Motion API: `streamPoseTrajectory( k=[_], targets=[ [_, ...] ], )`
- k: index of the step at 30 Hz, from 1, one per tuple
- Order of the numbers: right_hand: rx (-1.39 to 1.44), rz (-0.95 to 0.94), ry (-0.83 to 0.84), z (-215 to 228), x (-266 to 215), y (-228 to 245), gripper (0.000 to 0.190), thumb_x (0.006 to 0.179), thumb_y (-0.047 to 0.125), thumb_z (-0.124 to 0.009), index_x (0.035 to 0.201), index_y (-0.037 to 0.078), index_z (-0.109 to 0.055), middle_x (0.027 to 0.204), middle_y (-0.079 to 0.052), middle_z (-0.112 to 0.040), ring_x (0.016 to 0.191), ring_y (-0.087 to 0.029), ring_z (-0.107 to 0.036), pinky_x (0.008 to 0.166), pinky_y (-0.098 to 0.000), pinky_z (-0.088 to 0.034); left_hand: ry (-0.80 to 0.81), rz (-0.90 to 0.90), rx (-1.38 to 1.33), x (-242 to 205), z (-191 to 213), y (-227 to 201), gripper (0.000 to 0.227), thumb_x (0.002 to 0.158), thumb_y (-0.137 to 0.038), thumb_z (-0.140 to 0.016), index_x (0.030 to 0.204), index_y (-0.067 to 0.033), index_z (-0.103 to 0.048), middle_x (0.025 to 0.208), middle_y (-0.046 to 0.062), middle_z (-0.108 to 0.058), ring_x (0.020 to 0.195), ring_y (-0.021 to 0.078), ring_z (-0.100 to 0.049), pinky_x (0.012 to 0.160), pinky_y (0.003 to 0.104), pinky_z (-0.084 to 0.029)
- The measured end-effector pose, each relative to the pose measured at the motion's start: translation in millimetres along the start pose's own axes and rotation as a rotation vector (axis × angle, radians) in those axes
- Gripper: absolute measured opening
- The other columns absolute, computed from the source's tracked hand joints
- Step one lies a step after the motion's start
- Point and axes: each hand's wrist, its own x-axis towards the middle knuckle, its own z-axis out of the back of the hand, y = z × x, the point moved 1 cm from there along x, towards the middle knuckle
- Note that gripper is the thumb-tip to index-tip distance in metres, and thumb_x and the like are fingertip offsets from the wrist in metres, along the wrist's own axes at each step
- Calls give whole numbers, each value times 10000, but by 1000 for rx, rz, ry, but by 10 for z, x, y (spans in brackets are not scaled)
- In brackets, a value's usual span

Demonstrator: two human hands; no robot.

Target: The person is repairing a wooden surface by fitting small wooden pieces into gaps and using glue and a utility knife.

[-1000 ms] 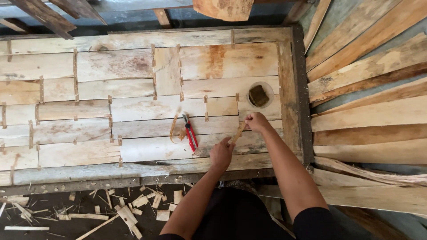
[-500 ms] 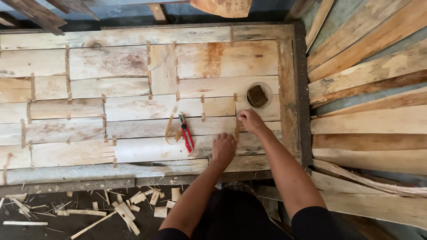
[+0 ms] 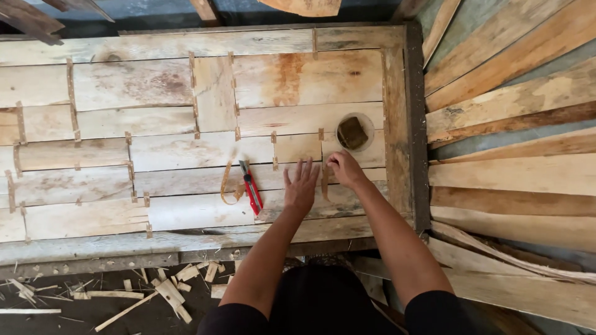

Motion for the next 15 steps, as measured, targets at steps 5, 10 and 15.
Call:
streamPoseTrajectory(
  k=[5, 10, 15],
  targets=[
    [43, 118, -102, -28, 39, 49, 98, 940, 121, -669, 964, 26, -662, 993, -152, -633, 987, -346, -616, 878, -437, -500, -30, 6, 8, 4, 27, -10, 701, 924, -144, -554, 1589, -205, -340, 1708, 52, -186, 1571, 299, -156, 1174, 710, -143],
    [28, 134, -165, -93, 99, 61, 122, 911, 125, -698, 941, 17, -647, 973, -145, -657, 990, -352, -620, 875, -440, -504, -92, -3, -17, 4, -1, 3, 696, 923, -140, -568, 1584, -217, -364, 1695, 51, -231, 1555, 298, -208, 1173, 711, -165],
    [-15, 108, -194, -71, 86, 186, 116, 922, 147, -679, 964, 43, -653, 1005, -140, -643, 1011, -349, -619, 869, -445, -506, -72, 2, -11, 6, 9, -2, 698, 916, -133, -562, 1579, -211, -361, 1698, 48, -228, 1560, 292, -200, 1171, 708, -162]
  ],
)
